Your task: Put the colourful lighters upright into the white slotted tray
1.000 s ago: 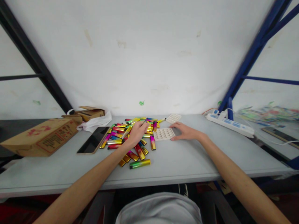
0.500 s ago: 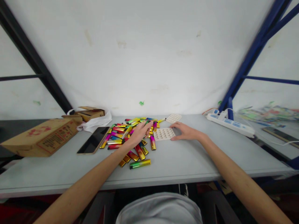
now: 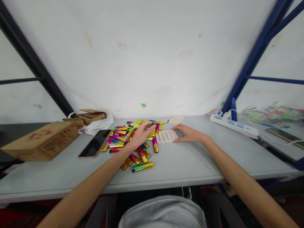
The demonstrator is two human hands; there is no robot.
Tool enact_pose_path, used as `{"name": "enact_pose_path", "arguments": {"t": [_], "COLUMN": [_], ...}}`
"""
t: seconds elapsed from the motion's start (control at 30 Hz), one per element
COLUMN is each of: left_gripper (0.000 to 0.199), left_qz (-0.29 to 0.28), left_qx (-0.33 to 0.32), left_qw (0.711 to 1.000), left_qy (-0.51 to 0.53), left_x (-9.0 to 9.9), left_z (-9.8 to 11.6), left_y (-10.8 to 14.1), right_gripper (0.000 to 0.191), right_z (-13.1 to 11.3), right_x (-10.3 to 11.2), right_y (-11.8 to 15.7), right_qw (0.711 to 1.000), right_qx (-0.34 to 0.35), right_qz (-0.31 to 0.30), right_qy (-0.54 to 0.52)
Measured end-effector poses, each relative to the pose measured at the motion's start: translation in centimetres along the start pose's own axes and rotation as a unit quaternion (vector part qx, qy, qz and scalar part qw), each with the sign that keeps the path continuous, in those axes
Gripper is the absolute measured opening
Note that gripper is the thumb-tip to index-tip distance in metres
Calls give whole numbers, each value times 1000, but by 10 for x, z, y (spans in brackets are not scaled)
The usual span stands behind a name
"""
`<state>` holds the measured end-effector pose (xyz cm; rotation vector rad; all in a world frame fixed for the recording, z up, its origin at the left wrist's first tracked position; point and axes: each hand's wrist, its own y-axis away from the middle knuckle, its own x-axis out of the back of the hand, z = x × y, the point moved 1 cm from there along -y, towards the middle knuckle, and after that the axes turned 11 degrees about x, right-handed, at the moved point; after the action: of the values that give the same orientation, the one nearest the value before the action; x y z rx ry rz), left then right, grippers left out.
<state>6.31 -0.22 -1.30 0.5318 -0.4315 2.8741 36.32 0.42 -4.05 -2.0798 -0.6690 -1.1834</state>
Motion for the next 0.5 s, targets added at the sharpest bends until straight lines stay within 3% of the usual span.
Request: {"name": "enact_pose_path", "arguments": {"t": [0.3,0.5], "left_gripper": [27,30], "left_qz": [-2,-13], "left_qx": [-147,-173], "left_qw": [969,947], "left_qy": [-200,-272], "left_x": [0,-4], "left_z": [-9,-11], "left_y": [2,-4], "right_gripper": [74,75], "right_z": [2,3], "right_x": [-1,-2], "right_y": [0,0], "right_qw": [1000,1000], "right_qx": [4,7], "right_qz": [5,6], "right_qy": [1,-2]}}
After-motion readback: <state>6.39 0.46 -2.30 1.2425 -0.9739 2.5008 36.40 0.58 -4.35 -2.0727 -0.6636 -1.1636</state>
